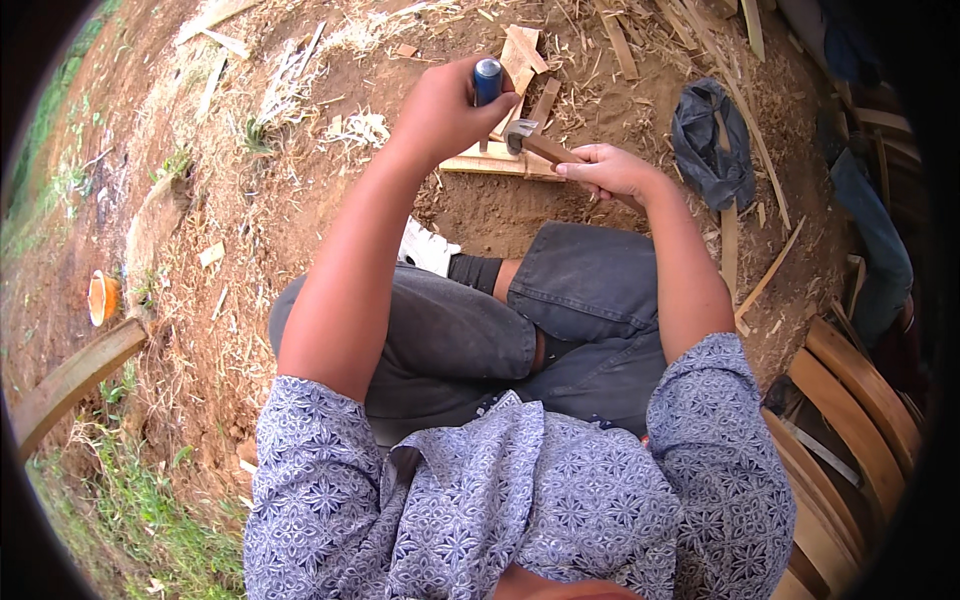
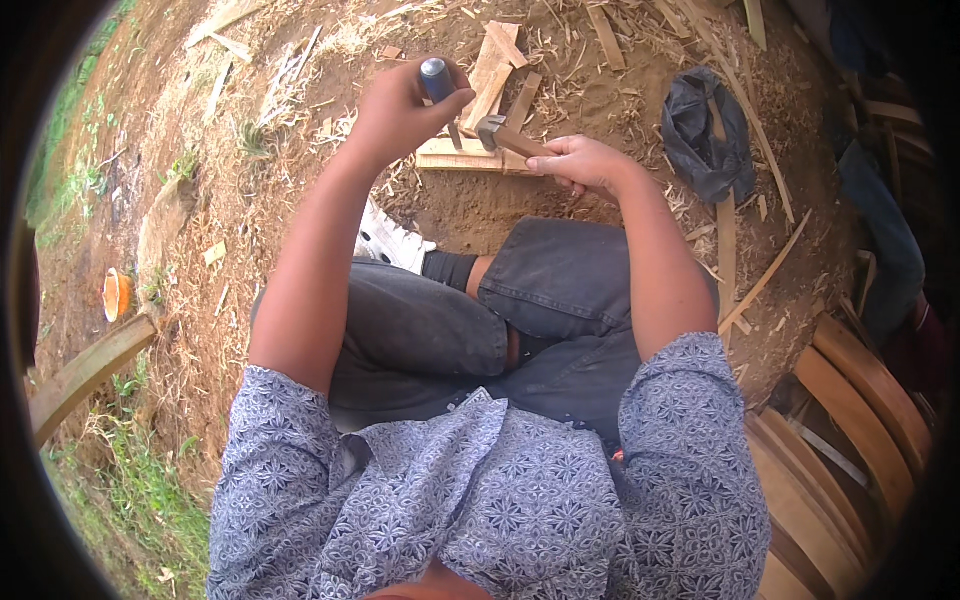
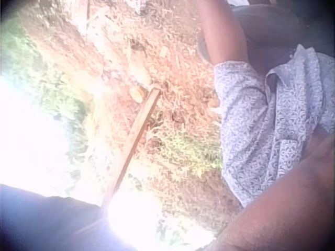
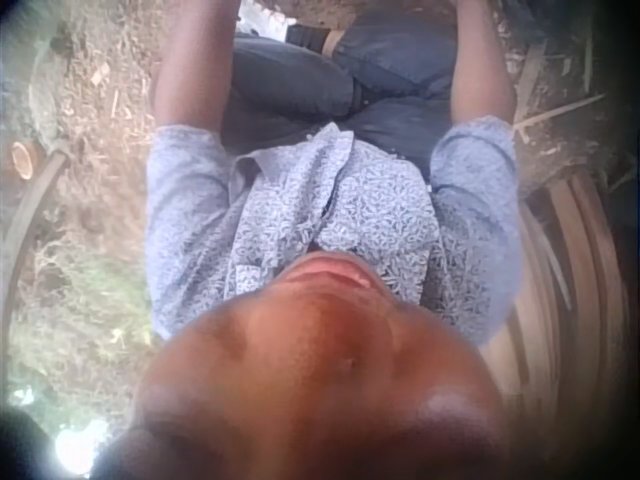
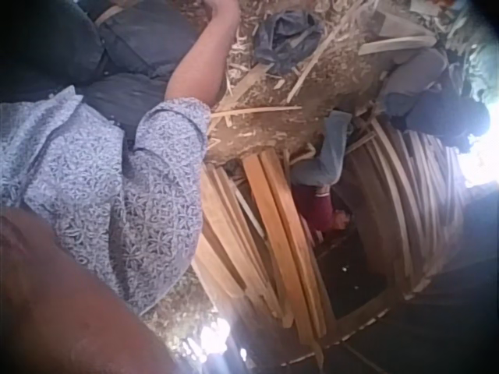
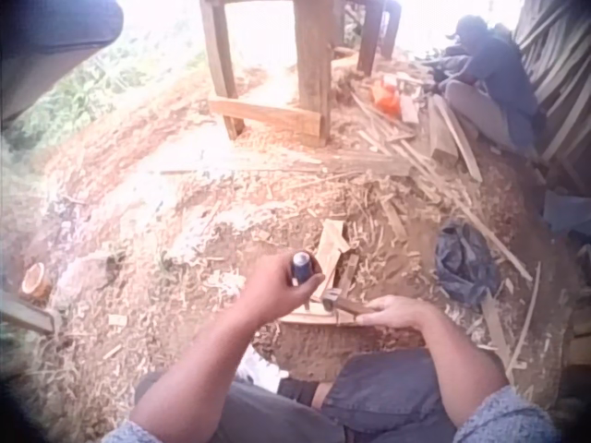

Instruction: The person sits on the ground and uses a chisel and hammer to carve a small piece of wood. They repeatedly position the chisel on the wood and strike it with the hammer to remove shavings, occasionally adjusting the wood's position.

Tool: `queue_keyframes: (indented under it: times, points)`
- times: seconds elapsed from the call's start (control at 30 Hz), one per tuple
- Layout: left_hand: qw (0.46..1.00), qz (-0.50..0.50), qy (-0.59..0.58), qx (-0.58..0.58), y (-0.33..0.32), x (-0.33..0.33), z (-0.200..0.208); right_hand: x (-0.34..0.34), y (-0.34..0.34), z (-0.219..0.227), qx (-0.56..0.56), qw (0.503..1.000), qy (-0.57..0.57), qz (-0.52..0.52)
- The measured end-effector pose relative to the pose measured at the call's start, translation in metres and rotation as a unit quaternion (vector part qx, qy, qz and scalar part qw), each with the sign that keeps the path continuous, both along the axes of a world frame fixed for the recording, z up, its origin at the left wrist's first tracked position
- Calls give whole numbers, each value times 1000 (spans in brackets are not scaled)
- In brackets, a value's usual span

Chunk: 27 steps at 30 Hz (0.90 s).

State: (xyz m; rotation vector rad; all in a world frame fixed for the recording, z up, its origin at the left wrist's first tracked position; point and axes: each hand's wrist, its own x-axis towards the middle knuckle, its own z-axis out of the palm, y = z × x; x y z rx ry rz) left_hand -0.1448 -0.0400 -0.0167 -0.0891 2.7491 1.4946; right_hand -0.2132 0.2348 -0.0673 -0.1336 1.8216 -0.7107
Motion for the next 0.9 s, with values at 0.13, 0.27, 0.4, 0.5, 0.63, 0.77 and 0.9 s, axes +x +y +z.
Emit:
queue_keyframes:
  times: [0.13,0.27,0.4,0.5,0.63,0.77,0.9]
  points:
    - [1000,-14,-17,18,5,0,1,4,-5,2,-11,1000,-10,-2]
    - [1000,-8,5,7,5,0,0,4,-6,4,-17,1000,-9,-9]
    - [1000,-17,-9,11,6,1,4,5,-6,6,-19,1000,-6,-6]
    - [1000,-22,-9,13,7,0,5,5,-8,8,-18,1000,-7,-4]
    - [1000,-22,-1,4,7,1,5,5,-8,8,-18,1000,-11,-5]
    - [999,-25,-22,-5,7,1,7,6,-9,10,-16,1000,-7,-5]
    - [999,-30,-24,-5,8,1,9,5,-9,8,-15,1000,-3,0]
